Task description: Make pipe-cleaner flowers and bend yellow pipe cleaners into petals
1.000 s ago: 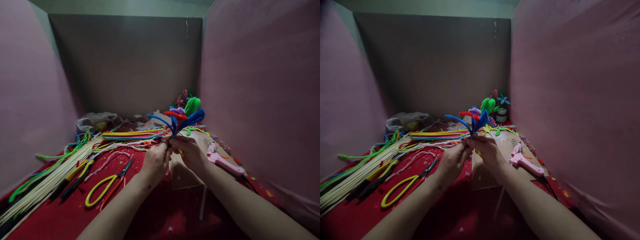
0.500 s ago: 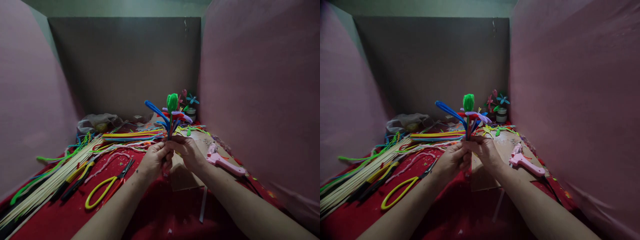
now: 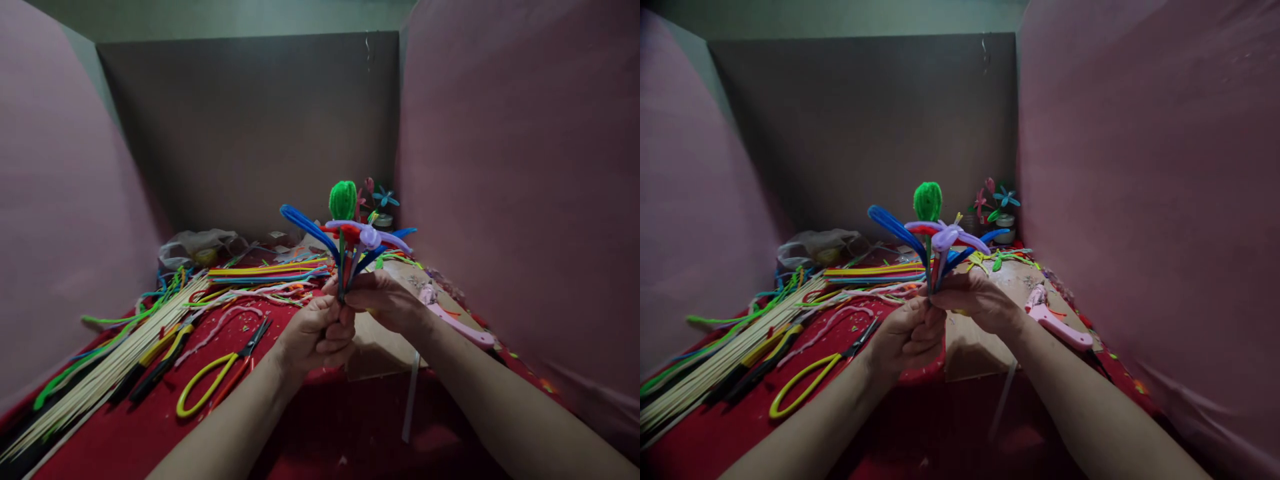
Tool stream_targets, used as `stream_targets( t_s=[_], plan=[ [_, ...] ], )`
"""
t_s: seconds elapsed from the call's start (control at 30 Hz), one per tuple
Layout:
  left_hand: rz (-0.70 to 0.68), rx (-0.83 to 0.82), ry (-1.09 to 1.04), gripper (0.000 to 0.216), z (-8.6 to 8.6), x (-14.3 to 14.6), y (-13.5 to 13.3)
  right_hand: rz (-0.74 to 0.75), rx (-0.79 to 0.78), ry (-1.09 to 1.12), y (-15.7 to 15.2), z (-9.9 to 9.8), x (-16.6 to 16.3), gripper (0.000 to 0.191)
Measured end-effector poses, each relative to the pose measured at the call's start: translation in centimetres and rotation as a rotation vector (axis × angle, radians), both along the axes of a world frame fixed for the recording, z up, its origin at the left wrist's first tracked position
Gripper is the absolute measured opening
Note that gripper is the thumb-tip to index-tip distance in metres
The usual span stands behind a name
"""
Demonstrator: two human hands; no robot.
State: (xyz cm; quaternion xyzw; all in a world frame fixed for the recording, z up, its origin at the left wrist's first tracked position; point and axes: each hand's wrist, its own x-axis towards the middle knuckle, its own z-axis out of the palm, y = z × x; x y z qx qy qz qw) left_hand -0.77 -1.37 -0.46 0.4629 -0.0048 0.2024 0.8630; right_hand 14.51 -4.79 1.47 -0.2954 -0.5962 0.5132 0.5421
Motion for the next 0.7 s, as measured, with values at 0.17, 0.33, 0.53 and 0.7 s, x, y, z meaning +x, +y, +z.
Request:
stream_targets(
  t_s=[0.17, 0.33, 0.53, 0.7],
  plan=[
    [0.1, 0.125, 0.127, 0.025, 1.1, -0.5, 0.2, -0.115, 0.037, 0.038, -0.4, 0.0, -0.6, 0.014],
    [0.565, 0.607, 0.326, 0.022, 1.7, 0.0, 0.2, -0.231, 0.061, 0.088, -0.2, -0.6, -1.4, 0.014],
    [0.901, 0.772, 0.389, 0.022, 0.4, 0.9, -0.2, -0.264, 0.022, 0.04, -0.1, -0.6, -1.7, 0.023],
    [0.847, 0.663, 0.39, 0.023, 1.1, 0.7, -0.3, -0.29, 0.026, -0.119, -0.5, 0.2, -1.6, 0.013]
  ],
)
